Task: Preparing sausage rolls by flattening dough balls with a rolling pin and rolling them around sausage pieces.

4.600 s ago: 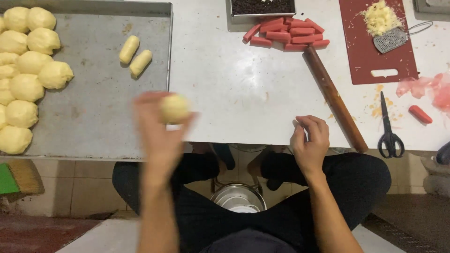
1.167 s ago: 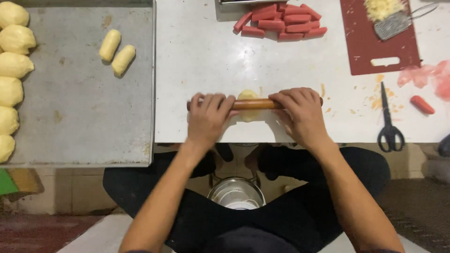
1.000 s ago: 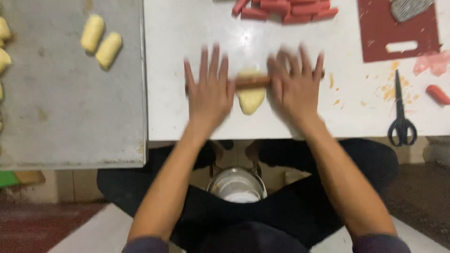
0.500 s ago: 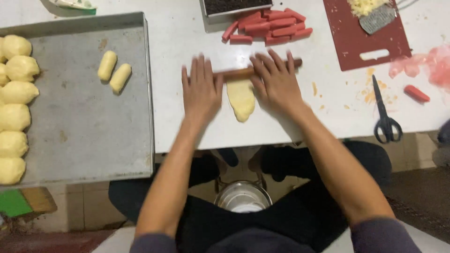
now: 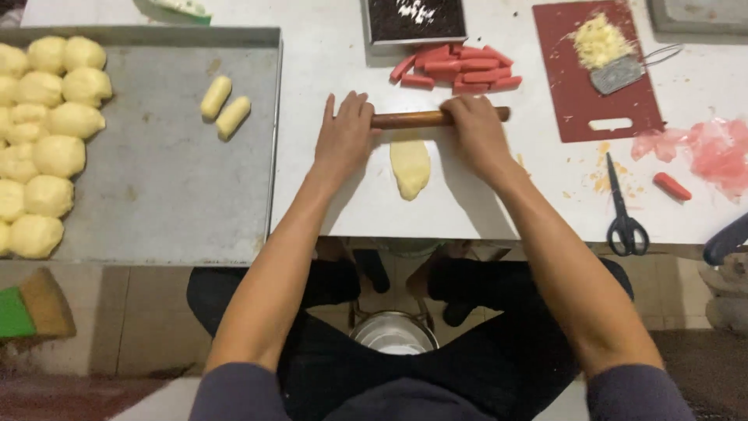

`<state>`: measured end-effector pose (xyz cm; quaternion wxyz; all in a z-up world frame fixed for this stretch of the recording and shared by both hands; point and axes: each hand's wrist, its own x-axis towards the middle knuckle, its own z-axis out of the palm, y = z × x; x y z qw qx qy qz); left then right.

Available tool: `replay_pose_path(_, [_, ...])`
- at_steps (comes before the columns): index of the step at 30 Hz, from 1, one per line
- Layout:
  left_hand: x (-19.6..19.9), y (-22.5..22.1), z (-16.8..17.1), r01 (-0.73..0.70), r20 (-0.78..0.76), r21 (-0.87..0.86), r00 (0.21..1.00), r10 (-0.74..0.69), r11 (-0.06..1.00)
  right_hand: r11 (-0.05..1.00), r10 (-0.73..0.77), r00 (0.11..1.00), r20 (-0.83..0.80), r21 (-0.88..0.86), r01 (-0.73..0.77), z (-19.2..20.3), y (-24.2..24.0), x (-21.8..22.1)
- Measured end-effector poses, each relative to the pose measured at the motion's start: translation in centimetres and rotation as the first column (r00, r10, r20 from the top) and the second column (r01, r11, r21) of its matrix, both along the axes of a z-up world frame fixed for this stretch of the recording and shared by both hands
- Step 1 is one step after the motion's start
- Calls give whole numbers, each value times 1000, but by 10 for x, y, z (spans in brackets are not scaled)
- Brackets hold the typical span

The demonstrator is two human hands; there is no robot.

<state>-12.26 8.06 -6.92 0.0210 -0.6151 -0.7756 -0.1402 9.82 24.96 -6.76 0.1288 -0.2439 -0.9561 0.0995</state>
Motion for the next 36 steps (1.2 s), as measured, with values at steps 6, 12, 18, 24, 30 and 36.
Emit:
replay_pose_path(6, [57, -57, 46, 88, 47, -48, 995, -86, 995, 983, -25, 995, 98, 184, 7, 41, -67, 51])
replay_pose_path(12, [45, -6, 41, -116, 81, 0, 990, 115, 993, 996, -80, 995, -54, -30, 79, 41, -40, -8])
replay_pose_path(18, [127, -108, 61, -82, 113, -72, 990, 90, 994, 997, 18, 995, 100, 69, -25, 54, -130, 56])
replay_pose_path(24, [153, -159, 26, -31, -52, 184, 998, 41, 982, 989, -18, 999, -35, 146, 22, 33, -160, 104])
replay_pose_path(30, [99, -97, 50, -88, 104, 200, 992, 68, 976, 994, 30, 997, 78, 102, -38, 52, -107, 45])
replay_pose_path(36, [77, -74, 72, -173, 222, -47, 958, 179, 984, 1000, 2, 987, 159, 2, -2, 58, -100, 15])
